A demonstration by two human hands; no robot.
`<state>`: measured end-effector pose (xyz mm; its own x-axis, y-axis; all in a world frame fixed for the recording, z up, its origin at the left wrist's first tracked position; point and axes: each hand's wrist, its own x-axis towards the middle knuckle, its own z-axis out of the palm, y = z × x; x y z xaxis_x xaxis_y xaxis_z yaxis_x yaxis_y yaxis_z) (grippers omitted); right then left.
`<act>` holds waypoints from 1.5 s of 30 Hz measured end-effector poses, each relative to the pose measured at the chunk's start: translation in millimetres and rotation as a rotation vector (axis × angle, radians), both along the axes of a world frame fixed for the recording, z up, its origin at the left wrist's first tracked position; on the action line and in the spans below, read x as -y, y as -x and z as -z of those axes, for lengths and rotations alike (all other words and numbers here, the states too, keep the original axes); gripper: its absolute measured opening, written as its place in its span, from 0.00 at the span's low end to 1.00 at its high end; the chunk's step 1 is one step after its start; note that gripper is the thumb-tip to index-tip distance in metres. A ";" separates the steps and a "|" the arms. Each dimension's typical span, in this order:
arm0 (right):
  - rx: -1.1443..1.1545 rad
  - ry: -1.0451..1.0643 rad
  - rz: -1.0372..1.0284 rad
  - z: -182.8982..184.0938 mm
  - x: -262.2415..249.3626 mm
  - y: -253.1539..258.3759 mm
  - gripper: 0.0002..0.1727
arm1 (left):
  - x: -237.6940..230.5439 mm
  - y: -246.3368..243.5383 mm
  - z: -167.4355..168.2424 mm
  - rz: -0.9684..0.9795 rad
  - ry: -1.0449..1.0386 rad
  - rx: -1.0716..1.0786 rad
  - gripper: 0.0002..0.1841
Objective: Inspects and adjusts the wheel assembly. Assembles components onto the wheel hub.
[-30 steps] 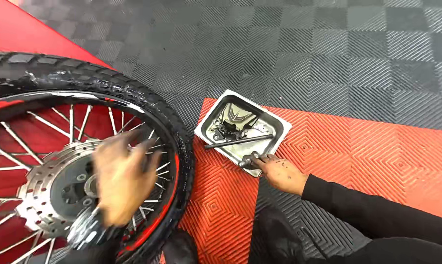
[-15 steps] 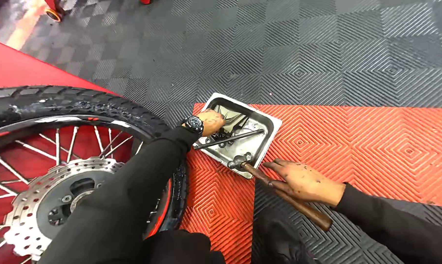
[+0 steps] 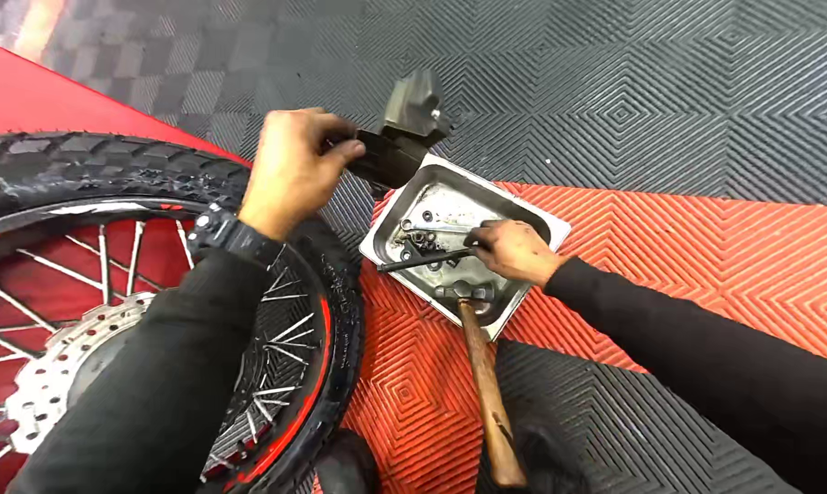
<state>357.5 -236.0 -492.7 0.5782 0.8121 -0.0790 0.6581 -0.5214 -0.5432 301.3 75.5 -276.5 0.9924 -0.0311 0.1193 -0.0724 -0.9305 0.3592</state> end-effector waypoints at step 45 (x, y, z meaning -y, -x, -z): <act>0.082 -0.597 -0.536 -169.0 -287.1 224.5 0.16 | 21.7 450.4 45.5 -0.826 0.348 0.544 0.13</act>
